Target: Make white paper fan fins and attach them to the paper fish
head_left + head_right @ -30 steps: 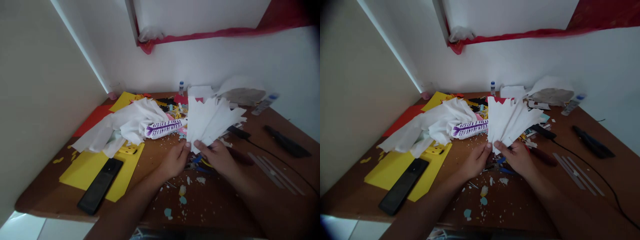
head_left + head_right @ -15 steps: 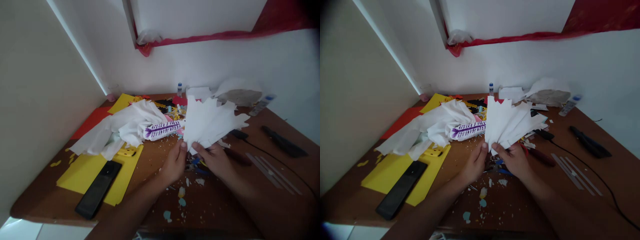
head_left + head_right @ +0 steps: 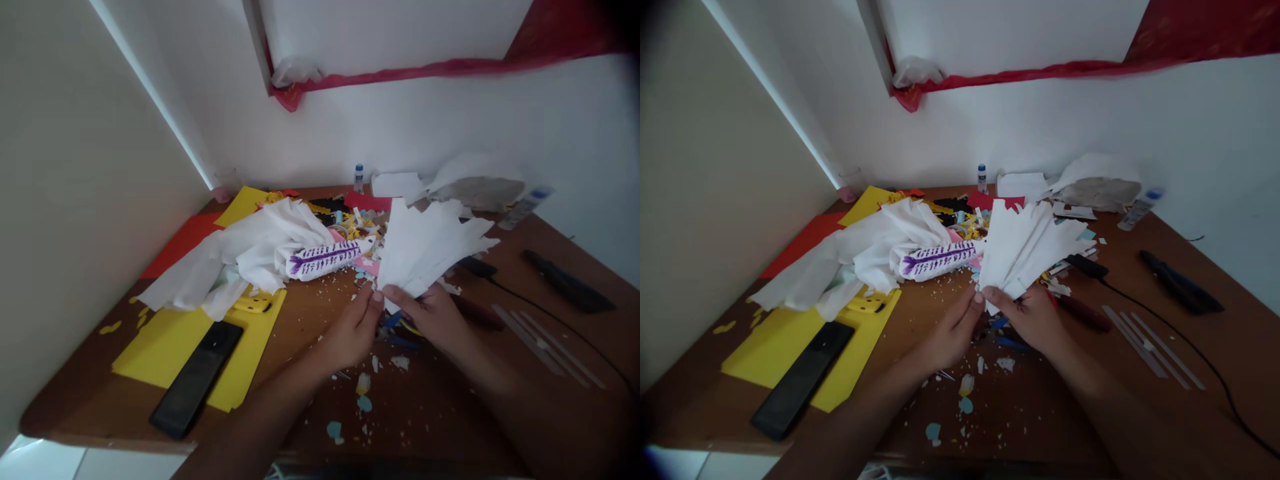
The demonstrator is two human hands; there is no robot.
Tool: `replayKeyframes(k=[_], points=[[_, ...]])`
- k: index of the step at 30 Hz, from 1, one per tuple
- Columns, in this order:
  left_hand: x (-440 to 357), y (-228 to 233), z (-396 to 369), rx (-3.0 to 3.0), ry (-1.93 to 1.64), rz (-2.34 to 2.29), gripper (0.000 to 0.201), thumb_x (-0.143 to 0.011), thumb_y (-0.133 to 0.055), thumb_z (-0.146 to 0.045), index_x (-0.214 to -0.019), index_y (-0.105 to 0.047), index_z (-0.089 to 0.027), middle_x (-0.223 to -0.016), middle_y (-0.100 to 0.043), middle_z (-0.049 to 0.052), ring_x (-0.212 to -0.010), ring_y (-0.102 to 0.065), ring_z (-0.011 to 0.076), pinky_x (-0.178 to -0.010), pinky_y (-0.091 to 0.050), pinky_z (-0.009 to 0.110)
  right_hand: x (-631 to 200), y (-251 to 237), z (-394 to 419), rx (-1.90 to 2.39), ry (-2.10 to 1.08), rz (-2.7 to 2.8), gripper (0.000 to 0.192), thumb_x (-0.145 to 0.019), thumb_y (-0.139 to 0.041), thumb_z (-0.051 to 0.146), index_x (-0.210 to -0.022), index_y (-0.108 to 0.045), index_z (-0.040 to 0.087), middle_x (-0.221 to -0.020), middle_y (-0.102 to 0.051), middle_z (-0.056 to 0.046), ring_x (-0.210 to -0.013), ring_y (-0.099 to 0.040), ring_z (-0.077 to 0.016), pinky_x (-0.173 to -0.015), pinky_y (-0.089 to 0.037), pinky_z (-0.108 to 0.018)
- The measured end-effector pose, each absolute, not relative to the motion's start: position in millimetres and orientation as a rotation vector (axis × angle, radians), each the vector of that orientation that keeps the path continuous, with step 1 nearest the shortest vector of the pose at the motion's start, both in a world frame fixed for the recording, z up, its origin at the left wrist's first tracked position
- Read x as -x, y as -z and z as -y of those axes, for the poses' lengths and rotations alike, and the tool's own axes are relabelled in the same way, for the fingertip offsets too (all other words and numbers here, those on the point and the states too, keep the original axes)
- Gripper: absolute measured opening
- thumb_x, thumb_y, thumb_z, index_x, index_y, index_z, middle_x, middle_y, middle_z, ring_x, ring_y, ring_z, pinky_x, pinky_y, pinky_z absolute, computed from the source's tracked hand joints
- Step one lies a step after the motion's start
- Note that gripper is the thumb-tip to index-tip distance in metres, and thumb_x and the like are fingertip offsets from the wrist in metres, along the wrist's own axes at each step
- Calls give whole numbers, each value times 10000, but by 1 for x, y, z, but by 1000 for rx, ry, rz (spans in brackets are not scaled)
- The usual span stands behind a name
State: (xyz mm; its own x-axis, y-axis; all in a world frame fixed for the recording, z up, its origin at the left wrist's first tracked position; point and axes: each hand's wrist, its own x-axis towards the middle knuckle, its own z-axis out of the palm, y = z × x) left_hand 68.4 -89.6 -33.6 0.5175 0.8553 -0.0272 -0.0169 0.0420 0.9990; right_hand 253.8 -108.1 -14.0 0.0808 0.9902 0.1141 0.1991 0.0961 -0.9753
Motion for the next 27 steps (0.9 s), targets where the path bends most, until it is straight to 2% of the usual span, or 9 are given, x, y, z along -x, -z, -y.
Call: replayKeyframes(k=[2,4,8,12,14,17,19,22,27], points=[[-67,31,87,-1365,-718,-811,602,-1052,-459,-751,-1286,-673,-239,-811,-690,38,-765,-653,237,-755,-567,379,-255,16,109,1335,-987,1301,383,-924,-777,595,-843,-743,222,-748,-747,-27,-693,-675,-234,-654,-566,-350],[-63,25,83,-1419,-702,-850,578,-1084,-381,-729,-1260,-659,-253,-805,-688,19,-739,-652,218,-731,-565,356,-259,19,109,1367,-1003,1275,412,-931,-774,607,-781,-705,230,-634,-666,2,-579,-580,-195,-576,-503,-331],[-43,7,65,-1771,-769,-981,420,-1129,-409,-572,-1264,-672,-273,-966,-771,26,-876,-721,221,-830,-567,344,-266,20,106,1417,-953,1179,504,-913,-794,625,-664,-590,238,-556,-533,31,-529,-449,-154,-524,-385,-312],[-15,0,34,-2309,-1006,-1365,334,-1116,-491,-437,-1218,-736,-233,-1129,-796,94,-1065,-721,280,-987,-541,416,-272,16,104,1447,-945,1073,507,-888,-819,627,-645,-606,236,-552,-530,22,-530,-451,-153,-523,-378,-314],[-1,6,19,-2464,-988,-1526,322,-1066,-607,-443,-1281,-732,-239,-1249,-776,112,-1187,-678,326,-1081,-513,483,-274,16,103,1439,-948,1043,489,-877,-831,627,-659,-626,241,-555,-539,20,-531,-463,-158,-523,-393,-317],[15,22,4,-2590,-783,-1722,716,-881,-846,-509,-1512,-623,-255,-1544,-623,159,-1428,-547,417,-1225,-424,590,-275,19,103,1419,-949,1013,455,-860,-850,623,-694,-650,250,-570,-545,23,-536,-463,-161,-524,-408,-319],[20,34,-1,-2617,-649,-1791,922,-814,-903,-525,-1612,-526,-256,-1630,-538,185,-1526,-464,444,-1313,-296,656,-275,20,103,1415,-955,1010,442,-849,-858,623,-708,-662,252,-577,-547,23,-535,-458,-163,-519,-407,-322],[22,42,-5,-2613,-560,-1814,938,-837,-892,-474,-1648,-472,-264,-1603,-559,186,-1542,-462,428,-1347,-189,700,-274,21,104,1412,-961,1038,461,-848,-854,630,-683,-646,254,-577,-553,14,-534,-468,-169,-522,-408,-330],[18,36,-6,-2639,-613,-1788,818,-873,-866,-367,-1606,-523,-252,-1450,-671,154,-1432,-569,388,-1363,-168,684,-275,18,104,1431,-941,1085,462,-874,-825,640,-697,-643,254,-583,-555,15,-539,-471,-171,-525,-391,-330]])
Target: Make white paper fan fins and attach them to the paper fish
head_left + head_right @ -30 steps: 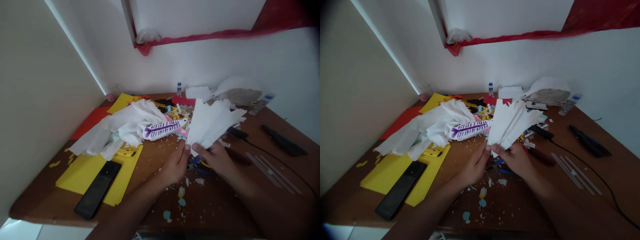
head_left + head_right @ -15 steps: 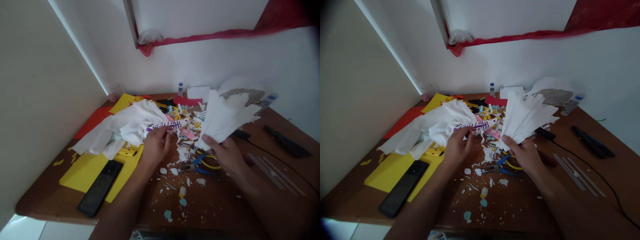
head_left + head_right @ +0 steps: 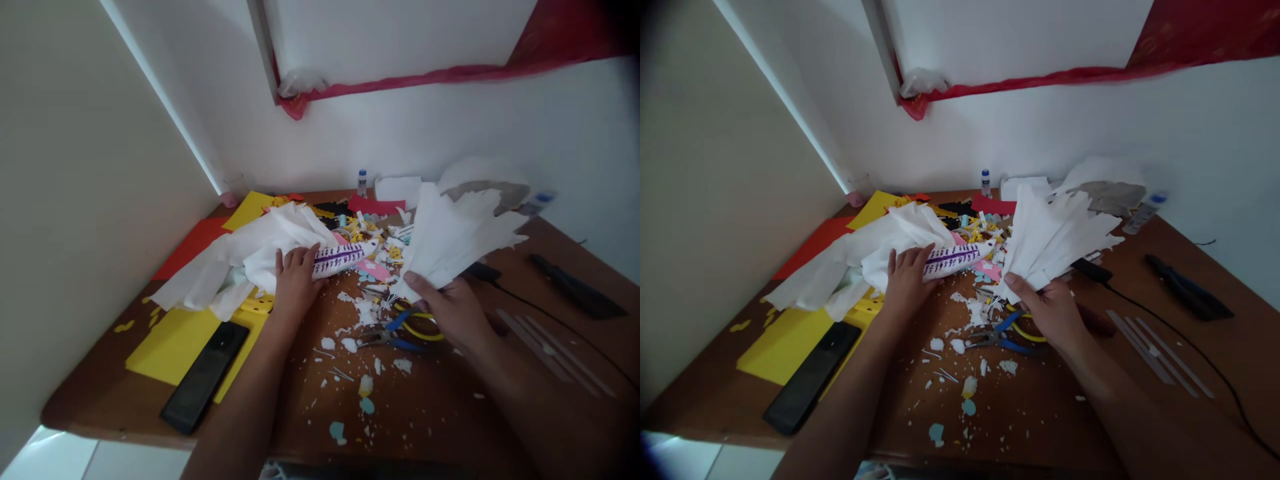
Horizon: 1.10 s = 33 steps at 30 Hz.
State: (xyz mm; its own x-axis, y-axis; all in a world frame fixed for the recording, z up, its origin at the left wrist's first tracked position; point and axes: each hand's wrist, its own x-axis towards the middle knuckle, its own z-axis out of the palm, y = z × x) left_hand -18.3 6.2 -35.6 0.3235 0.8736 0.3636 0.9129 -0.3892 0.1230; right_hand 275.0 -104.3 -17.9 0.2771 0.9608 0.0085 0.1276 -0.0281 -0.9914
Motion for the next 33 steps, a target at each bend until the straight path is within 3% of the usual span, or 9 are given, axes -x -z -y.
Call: replayKeyframes(k=[4,7,11,14,17,27,33], points=[[16,27,-4,2489,675,1554,820,-869,-866,-317,-1609,-518,-254,-1453,-664,145,-1406,-589,371,-1363,-233,626,-275,12,104,1474,-898,1121,532,-895,-795,653,-628,-569,252,-544,-522,22,-520,-445,-159,-527,-370,-328],[12,25,-1,2551,731,1465,855,-863,-864,-268,-1629,-484,-282,-1499,-633,135,-1411,-583,362,-1316,-362,567,-276,9,105,1479,-881,1108,546,-895,-790,660,-626,-553,249,-535,-510,29,-526,-447,-157,-540,-379,-321],[1,31,5,2659,758,1436,830,-841,-908,-307,-1566,-506,-269,-1546,-601,141,-1443,-560,374,-1209,-499,525,-278,11,104,1482,-853,1029,471,-864,-826,660,-736,-642,246,-569,-552,33,-535,-466,-164,-546,-408,-323],[-7,39,9,2735,737,1405,755,-828,-929,-306,-1467,-534,-238,-1516,-603,156,-1433,-572,368,-1192,-513,516,-281,14,103,1464,-872,962,434,-855,-842,650,-830,-694,243,-587,-556,32,-542,-477,-177,-540,-404,-333],[-13,41,13,2800,702,1372,731,-826,-929,-281,-1432,-523,-238,-1493,-601,146,-1423,-568,357,-1195,-507,522,-283,17,101,1424,-882,919,428,-852,-855,632,-801,-682,244,-582,-540,32,-537,-451,-170,-524,-373,-333],[-14,37,16,2830,640,1469,889,-844,-919,-331,-1585,-432,-269,-1577,-548,133,-1459,-546,359,-1194,-515,521,-281,17,98,1345,-914,891,408,-835,-877,606,-801,-664,260,-585,-536,39,-505,-436,-162,-482,-342,-325],[-8,32,14,2854,692,1427,819,-879,-882,-421,-1579,-490,-256,-1554,-586,155,-1437,-583,370,-1180,-528,527,-278,12,99,1427,-847,968,411,-830,-866,597,-714,-658,262,-543,-566,26,-486,-492,-179,-500,-412,-341]])
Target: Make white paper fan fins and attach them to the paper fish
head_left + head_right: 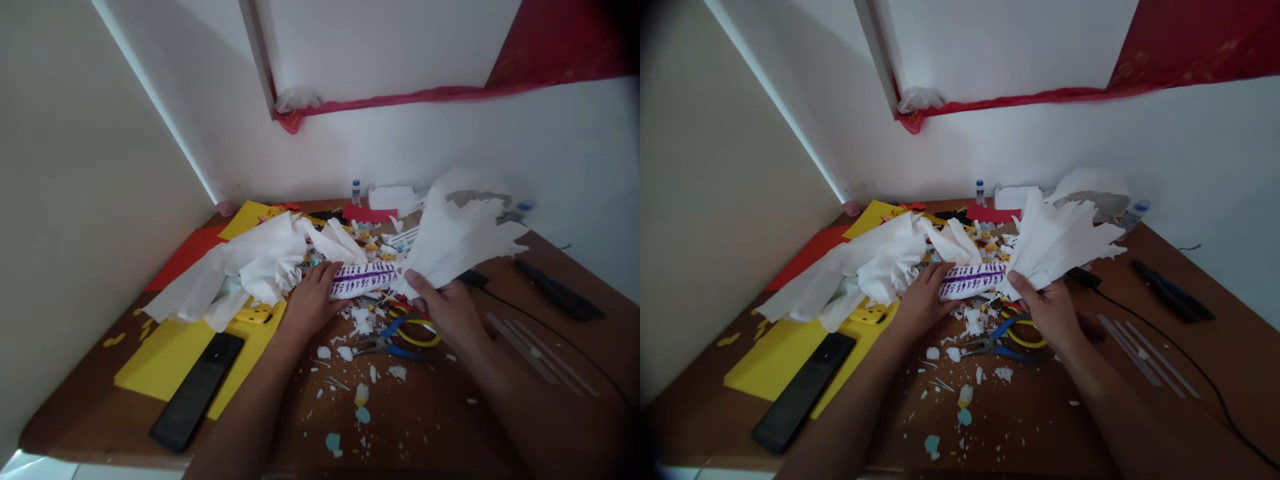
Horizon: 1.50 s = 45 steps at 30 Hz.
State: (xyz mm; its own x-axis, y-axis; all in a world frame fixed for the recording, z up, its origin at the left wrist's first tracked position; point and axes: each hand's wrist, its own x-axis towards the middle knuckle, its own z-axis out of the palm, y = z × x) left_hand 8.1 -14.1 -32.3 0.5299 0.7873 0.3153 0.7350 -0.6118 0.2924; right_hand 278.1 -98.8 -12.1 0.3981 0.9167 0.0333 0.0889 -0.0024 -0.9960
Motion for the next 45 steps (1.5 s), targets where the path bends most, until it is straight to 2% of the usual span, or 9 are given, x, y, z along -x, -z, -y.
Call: replayKeyframes(k=[8,14,16,19,23,26,32,38,45], points=[[-4,19,16,-2680,-641,-1227,758,-926,-820,-501,-1573,-516,-246,-1534,-610,153,-1421,-595,366,-1196,-511,527,-275,17,100,1431,-816,1065,407,-873,-829,607,-717,-684,260,-535,-566,26,-515,-508,-185,-530,-454,-343],[-7,15,20,-2526,-738,-1350,827,-852,-896,-526,-1549,-533,-269,-1535,-589,136,-1349,-660,349,-1111,-586,481,-279,21,101,1397,-839,996,314,-833,-892,532,-928,-808,246,-740,-758,-11,-641,-669,-234,-571,-533,-344],[-10,18,22,-2487,-757,-1370,839,-832,-920,-502,-1542,-529,-288,-1531,-582,123,-1340,-667,344,-1085,-604,478,-278,23,99,1375,-849,978,304,-816,-920,482,-980,-832,243,-879,-825,-36,-841,-761,-287,-676,-605,-360],[-16,23,26,-2443,-793,-1352,820,-817,-944,-457,-1512,-535,-305,-1515,-573,114,-1354,-654,339,-1102,-597,488,-273,26,94,1238,-940,876,321,-794,-952,445,-1029,-836,260,-1124,-856,-49,-1168,-763,-315,-933,-651,-406],[-25,24,33,-2369,-837,-1232,810,-803,-962,-439,-1482,-538,-319,-1516,-544,106,-1393,-620,325,-1183,-550,494,-263,27,88,998,-1165,675,364,-767,-976,446,-1055,-827,281,-1209,-850,-38,-1257,-750,-306,-1097,-622,-442],[-28,18,40,-2310,-878,-1117,792,-826,-939,-482,-1487,-532,-323,-1504,-539,105,-1397,-606,319,-1190,-545,497,-260,23,88,996,-1148,616,391,-733,-995,429,-1051,-821,280,-1173,-857,-44,-1265,-751,-320,-1083,-641,-445],[-31,5,51,-2205,-977,-921,451,-1046,-686,-410,-1466,-556,-314,-1473,-582,96,-1416,-594,266,-1223,-515,462,-267,19,87,1013,-1125,579,382,-754,-977,416,-1073,-804,297,-1211,-846,-27,-1283,-742,-295,-1007,-675,-375],[-34,12,51,-2207,-977,-828,839,-817,-946,-466,-1529,-519,-344,-1554,-558,92,-1468,-575,306,-1247,-503,472,-278,24,82,1026,-1147,549,364,-765,-964,440,-1060,-787,322,-1309,-815,-10,-1335,-707,-320,-883,-707,-396],[-34,15,49,-2152,-1012,-808,757,-902,-877,-374,-1548,-481,-376,-1619,-553,80,-1518,-545,306,-1287,-461,526,-280,25,77,959,-1192,520,397,-763,-964,421,-1098,-778,317,-1269,-828,-7,-1437,-636,-331,-959,-704,-458]])
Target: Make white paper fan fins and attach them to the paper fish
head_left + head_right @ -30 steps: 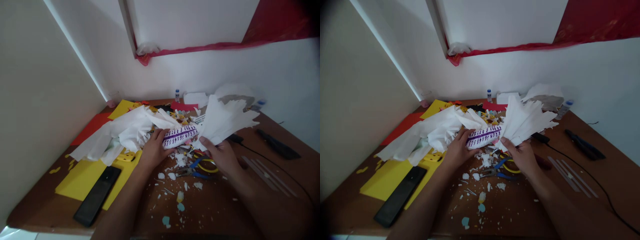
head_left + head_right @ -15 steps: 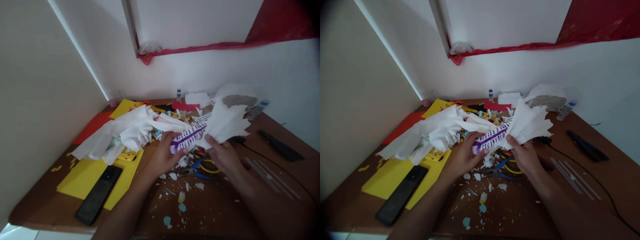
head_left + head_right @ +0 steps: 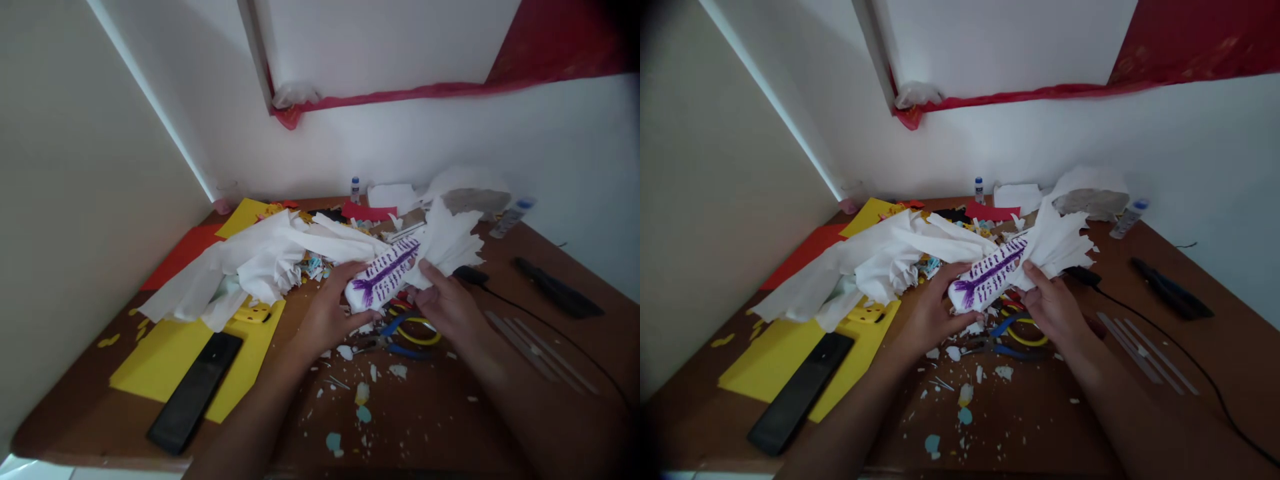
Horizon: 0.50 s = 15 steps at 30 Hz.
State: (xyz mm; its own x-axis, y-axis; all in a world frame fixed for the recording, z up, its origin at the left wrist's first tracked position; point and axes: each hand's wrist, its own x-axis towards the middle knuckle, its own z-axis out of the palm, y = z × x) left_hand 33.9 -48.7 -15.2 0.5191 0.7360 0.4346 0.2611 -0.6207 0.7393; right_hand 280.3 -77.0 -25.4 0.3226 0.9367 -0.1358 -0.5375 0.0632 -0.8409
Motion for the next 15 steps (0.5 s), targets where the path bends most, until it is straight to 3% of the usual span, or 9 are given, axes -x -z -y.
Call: replayKeyframes(k=[3,7,9,12,15], points=[[-36,16,50,-2105,-1039,-776,682,-939,-837,-381,-1525,-487,-383,-1637,-537,65,-1543,-517,290,-1288,-460,522,-281,27,76,942,-1195,500,412,-754,-977,416,-1103,-781,318,-1258,-832,2,-1434,-636,-306,-1000,-686,-440],[-38,11,56,-2089,-1044,-718,732,-918,-841,-484,-1542,-473,-377,-1690,-489,67,-1592,-456,316,-1322,-418,538,-281,27,76,921,-1197,485,356,-770,-966,404,-1063,-780,324,-1267,-826,18,-1398,-661,-278,-1007,-672,-413],[-39,8,59,-2067,-1011,-753,581,-1026,-684,-511,-1552,-479,-373,-1689,-504,63,-1592,-462,309,-1315,-427,545,-280,26,76,929,-1189,469,338,-761,-970,396,-1026,-777,318,-1258,-828,14,-1372,-679,-278,-975,-681,-400],[-39,6,59,-2010,-1002,-900,388,-1154,-383,-403,-1504,-542,-354,-1640,-573,50,-1522,-553,260,-1262,-498,520,-281,27,75,952,-1196,467,368,-744,-982,406,-1031,-775,304,-1263,-825,-4,-1350,-691,-286,-921,-692,-385],[-36,4,54,-2028,-1071,-1020,373,-1165,-362,-364,-1480,-557,-324,-1617,-597,58,-1490,-585,236,-1251,-514,488,-283,30,75,971,-1219,474,391,-744,-985,434,-1044,-780,288,-1250,-822,-16,-1277,-728,-291,-866,-694,-370]])
